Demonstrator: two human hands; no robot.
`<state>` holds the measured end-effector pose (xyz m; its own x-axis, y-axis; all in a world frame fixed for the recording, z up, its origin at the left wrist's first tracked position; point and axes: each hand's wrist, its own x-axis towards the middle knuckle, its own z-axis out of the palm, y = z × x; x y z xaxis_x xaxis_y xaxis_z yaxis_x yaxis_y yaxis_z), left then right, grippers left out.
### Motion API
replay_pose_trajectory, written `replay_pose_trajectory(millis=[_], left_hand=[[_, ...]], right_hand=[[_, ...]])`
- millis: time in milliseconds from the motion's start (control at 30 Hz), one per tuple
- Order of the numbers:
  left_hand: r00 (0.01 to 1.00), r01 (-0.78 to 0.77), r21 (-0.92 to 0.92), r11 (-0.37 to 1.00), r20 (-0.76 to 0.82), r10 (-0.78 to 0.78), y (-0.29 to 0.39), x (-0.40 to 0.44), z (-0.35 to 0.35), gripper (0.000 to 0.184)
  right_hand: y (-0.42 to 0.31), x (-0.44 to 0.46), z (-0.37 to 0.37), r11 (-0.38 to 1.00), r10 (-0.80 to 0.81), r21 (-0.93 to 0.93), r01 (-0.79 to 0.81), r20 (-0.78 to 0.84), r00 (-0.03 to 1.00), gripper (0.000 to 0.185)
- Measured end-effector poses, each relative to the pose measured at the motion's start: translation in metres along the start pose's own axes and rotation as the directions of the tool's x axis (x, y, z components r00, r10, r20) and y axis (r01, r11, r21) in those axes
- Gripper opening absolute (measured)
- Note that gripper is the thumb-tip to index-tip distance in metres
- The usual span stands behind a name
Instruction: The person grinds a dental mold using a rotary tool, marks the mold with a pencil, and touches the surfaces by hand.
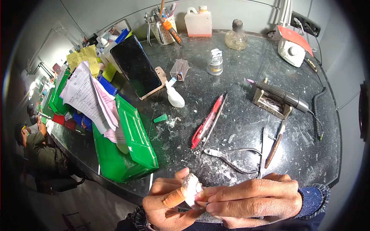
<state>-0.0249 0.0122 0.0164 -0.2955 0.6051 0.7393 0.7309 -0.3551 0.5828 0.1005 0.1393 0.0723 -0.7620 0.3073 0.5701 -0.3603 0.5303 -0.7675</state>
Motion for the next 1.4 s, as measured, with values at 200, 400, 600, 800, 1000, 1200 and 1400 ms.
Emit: replay_pose_trajectory(millis=[200, 400, 600, 800, 1000, 1200, 1400], left_hand=[[1.0, -0.007, 0.056, 0.998, 0.0, 0.007, -0.001, -0.004, 0.001, 0.054], [0.811, 0.386, -0.09, 0.918, -0.44, -0.384, 0.015, -0.014, 0.026, 0.032], [0.936, 0.285, 0.035, 0.958, -0.225, -0.27, 0.009, -0.017, 0.012, 0.037], [0.992, 0.097, 0.021, 0.995, 0.077, -0.098, 0.003, -0.001, -0.004, 0.046], [0.999, -0.048, -0.031, 0.998, 0.002, 0.048, -0.023, -0.018, -0.003, 0.056], [0.556, 0.597, -0.266, 0.757, -0.542, -0.63, 0.026, -0.012, 0.03, 0.039], [0.99, 0.086, -0.44, 0.894, -0.06, -0.125, -0.004, -0.008, 0.013, 0.084]], right_hand=[[0.018, -0.006, 0.008, 0.971, -0.221, 0.074, 0.229, -0.105, 0.97, 0.018], [0.024, -0.011, 0.014, 0.961, -0.215, 0.135, 0.239, -0.17, 0.962, 0.016], [0.025, -0.015, 0.025, 0.954, -0.2, 0.159, 0.253, -0.289, 0.936, 0.016], [0.018, -0.008, 0.011, 0.966, -0.214, 0.109, 0.233, -0.162, 0.963, 0.018], [-0.008, 0.004, -0.009, 0.989, 0.036, -0.145, -0.016, 0.138, 0.99, 0.01], [0.007, -0.003, -0.002, 0.98, -0.006, 0.2, 0.006, 0.003, 1.0, 0.011], [0.022, -0.01, -0.003, 0.978, 0.155, 0.178, -0.109, -0.267, 0.951, 0.013]])
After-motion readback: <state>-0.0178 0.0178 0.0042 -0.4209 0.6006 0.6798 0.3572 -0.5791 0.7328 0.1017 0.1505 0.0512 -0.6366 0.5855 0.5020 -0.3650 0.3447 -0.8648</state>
